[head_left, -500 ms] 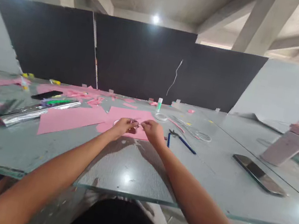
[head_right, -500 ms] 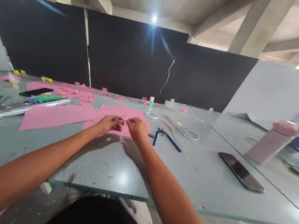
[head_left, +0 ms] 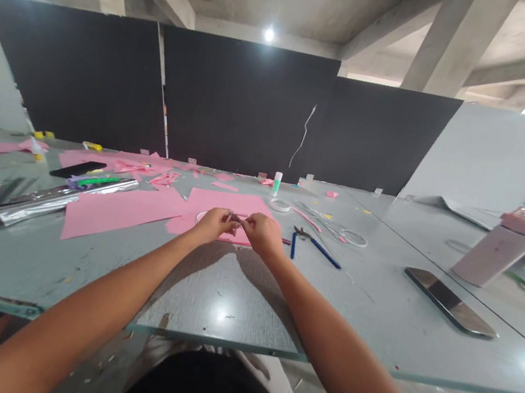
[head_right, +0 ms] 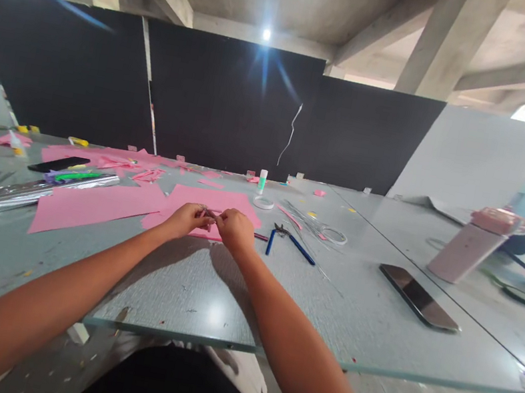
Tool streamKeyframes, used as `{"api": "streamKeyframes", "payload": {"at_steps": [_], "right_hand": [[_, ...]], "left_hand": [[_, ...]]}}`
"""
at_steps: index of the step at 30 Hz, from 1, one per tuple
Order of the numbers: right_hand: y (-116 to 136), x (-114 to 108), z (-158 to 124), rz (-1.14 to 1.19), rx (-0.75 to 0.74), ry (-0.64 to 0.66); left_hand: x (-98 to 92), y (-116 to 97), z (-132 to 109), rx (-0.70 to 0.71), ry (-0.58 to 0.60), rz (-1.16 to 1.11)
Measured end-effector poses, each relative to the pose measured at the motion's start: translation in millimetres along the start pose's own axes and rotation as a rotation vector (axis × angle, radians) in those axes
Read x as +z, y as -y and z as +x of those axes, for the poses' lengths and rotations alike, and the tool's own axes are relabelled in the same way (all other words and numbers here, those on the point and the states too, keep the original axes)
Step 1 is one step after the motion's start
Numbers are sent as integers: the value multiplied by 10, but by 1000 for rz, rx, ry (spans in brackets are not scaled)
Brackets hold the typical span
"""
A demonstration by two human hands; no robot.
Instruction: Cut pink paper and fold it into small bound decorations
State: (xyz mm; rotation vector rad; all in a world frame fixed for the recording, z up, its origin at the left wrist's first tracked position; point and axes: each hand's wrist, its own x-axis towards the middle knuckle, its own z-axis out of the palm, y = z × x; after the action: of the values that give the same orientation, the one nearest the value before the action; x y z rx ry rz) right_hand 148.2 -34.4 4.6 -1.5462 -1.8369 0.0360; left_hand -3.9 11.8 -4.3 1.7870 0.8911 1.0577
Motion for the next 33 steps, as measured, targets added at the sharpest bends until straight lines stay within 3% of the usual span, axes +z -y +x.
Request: {"api": "streamKeyframes", "payload": {"at_steps": [6, 11, 17, 20, 33], "right_hand": [[-130, 12, 22, 239, -69, -67], [-234, 47, 35, 421, -5, -168], [-245, 188, 96, 765, 149, -48], [-245, 215, 115, 892, 146, 2], [-212, 197, 70, 1005, 93, 94]], "left_hand": [[11, -32, -12, -103, -101, -160], [-4, -34, -27, -119, -162, -282], [20, -68, -39, -127, -119, -389], [29, -75, -45, -117, -109, -372], [20, -98, -72, -91, -100, -336]]}}
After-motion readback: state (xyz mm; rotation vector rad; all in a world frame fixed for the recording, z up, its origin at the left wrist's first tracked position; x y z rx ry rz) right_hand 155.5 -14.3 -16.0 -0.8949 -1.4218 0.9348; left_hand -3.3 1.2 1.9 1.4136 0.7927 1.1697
